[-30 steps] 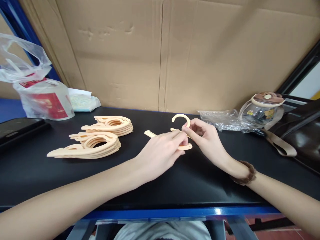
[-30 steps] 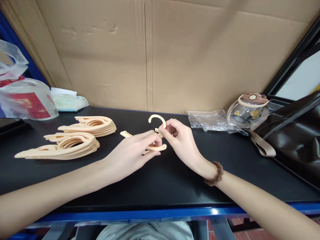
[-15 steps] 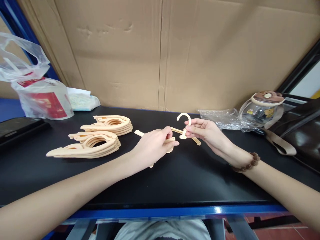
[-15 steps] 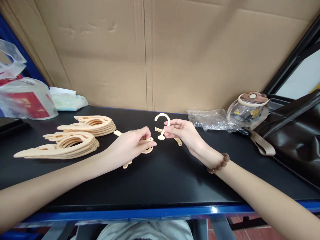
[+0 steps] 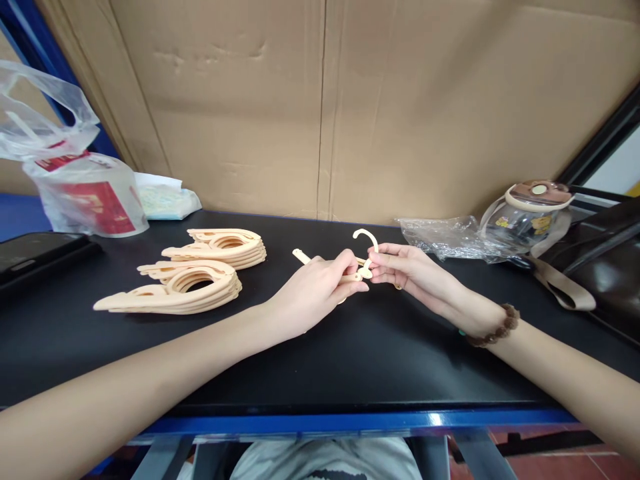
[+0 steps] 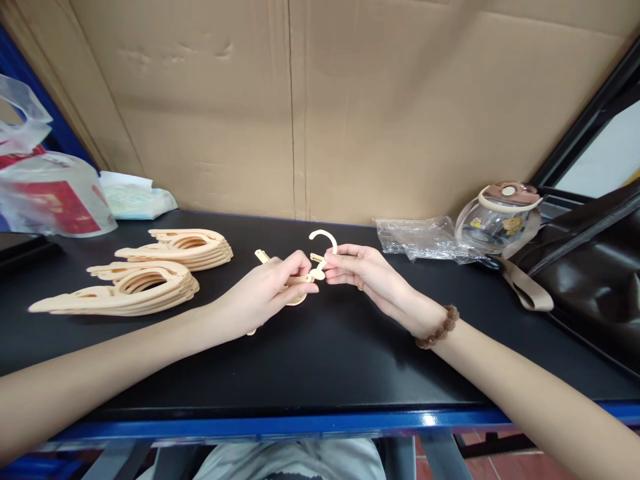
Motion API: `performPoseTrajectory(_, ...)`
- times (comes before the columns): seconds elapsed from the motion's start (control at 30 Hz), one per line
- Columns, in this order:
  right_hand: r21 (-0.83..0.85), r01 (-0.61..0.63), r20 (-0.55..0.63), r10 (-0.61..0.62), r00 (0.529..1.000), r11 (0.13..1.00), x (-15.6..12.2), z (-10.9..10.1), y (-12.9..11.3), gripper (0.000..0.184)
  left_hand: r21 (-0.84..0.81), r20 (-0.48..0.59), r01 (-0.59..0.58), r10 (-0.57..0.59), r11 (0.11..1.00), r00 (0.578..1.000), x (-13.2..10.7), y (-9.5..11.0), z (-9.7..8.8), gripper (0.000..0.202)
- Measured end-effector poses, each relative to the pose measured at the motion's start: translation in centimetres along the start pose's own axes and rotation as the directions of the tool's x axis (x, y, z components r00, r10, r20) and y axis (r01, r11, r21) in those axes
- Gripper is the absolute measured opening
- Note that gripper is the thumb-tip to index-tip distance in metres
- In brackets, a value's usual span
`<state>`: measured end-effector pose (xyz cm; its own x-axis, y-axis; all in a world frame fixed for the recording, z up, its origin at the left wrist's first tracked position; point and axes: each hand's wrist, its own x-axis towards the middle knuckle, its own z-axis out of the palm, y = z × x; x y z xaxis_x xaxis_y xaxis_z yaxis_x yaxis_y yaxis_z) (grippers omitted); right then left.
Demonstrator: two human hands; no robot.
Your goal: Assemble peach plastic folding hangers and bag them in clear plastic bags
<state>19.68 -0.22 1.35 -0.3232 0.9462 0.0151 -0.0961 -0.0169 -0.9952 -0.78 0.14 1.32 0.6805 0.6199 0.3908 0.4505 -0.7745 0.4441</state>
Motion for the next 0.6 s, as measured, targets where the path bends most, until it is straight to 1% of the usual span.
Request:
performPoseTrajectory(0.13,0.004,-0.007,0.052,0.007,0.999,1.000,0.11,-0.22,0.08,0.012,0.103,0.006,-0.062,0.062,0.993,0.998,-0.04,0.31,0.04,0.022)
performPoseTrajectory(0.27,-0.010,-0.055,0.081,0.055,0.995,0.998,0.19,-0.11,0.41,0.011,0.140,-0.001,-0.056,0.057,0.989,0.998,-0.10,0.49,0.15,0.020)
performPoseTrajectory(0.37,-0.015,-0.062,0.069,0.063,0.996,0.998,0.17,0.14,0.56,0.014,0.107,0.002,-0.034,0.034,0.994,0.999,-0.05,0.28,0.21,0.022)
performPoseTrajectory(0.5,0.006,0.007,0.018,-0.007,1.000,1.000,0.01,0.31,0.18,0.014,-0.030,0.006,0.016,-0.016,0.999,1.000,0.14,-0.04,-0.02,0.022)
performPoseTrajectory(0.6,0.032,0.046,0.006,-0.046,0.999,0.998,-0.05,0.25,-0.05,0.012,-0.072,0.037,0.051,-0.049,0.996,0.998,0.24,-0.18,-0.24,0.023)
